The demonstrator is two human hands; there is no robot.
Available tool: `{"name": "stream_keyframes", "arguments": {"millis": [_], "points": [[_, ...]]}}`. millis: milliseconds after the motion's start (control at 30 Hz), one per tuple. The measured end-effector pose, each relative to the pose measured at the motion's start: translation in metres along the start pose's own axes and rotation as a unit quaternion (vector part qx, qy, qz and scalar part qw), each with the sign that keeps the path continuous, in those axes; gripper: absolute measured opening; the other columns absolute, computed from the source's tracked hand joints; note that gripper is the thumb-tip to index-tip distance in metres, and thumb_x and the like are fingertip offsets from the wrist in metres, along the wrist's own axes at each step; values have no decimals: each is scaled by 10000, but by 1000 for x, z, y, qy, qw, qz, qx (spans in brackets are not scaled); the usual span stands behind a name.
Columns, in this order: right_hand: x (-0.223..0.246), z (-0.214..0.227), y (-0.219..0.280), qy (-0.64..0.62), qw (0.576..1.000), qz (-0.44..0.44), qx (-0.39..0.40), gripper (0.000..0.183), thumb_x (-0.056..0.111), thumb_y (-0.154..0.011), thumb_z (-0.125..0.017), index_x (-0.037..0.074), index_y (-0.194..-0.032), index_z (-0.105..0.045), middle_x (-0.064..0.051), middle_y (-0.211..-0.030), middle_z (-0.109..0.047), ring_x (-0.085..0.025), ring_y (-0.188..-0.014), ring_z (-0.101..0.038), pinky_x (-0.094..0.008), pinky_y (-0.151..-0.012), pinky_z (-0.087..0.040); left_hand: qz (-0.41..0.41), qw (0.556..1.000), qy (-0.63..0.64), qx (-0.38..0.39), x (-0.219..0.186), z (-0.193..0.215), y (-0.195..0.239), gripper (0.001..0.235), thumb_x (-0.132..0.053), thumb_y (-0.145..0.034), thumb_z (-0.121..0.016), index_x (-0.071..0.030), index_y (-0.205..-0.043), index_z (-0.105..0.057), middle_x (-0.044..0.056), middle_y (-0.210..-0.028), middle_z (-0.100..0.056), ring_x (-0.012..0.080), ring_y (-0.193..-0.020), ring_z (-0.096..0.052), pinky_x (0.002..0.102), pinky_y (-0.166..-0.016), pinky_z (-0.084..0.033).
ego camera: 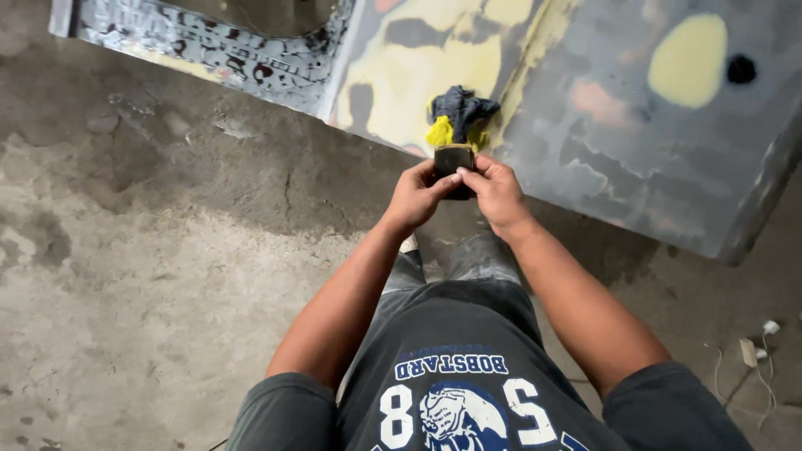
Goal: The person sands a large, flat car part, likely a bumper, using a sanding block and a cloth. They repeatedly dip the sanding block into a green bucket of water and wipe the surface while sanding. The person works on both the flat face and the edges of the part.
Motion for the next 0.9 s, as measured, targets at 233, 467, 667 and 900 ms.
{"name": "stream_keyframes", "arguments": {"millis": [233,467,667,900], "points": [[63,-34,-5,506,830,220,-81,637,182,-895,-749,67,-1481,-525,-170,-1495,-550,-328,-1382,-507,-436,-1138,-441,-94,985,-25,-141,-13,50,-6,225,-132,-934,-743,14,-1102,-710,-11,-927,-733,42,-805,-642,241,-710,-552],[-10,-27,-107,685,714,131,-65,918,565,-883,-717,185,-1604,-294,-220,-1642,-130,-484,-1482,-180,-624,-1169,-160,-25,951,-41,-304,10,109,5,170,-116,-928,-739,29,-1011,-706,-8,-795,-651,56,-686,-554,260,-595,-484],[-18,-92,-151,694,660,244,153,466,374,-1049,-521,189,-1477,-506,-118,-1609,-373,-406,-1509,-313,-550,-1258,-211,-98,912,-2,-397,5,129,-12,125,-57,-933,-695,22,-1029,-705,-37,-890,-699,40,-771,-608,228,-703,-527],[80,7,-296,615,665,419,59,350,75,-1079,-479,34,-1401,-610,-178,-1448,-603,-386,-1390,-503,-517,-1239,-296,-86,892,3,-443,-19,129,-21,87,-60,-991,-679,24,-1013,-687,-43,-878,-655,37,-782,-555,223,-691,-485]]}}
Point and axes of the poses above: each hand's wrist, its own y-axis away from the middle knuckle, its own z-axis out of the back of the hand, x = y × z, the point moved 8 cm from there along -y, towards the middle knuckle
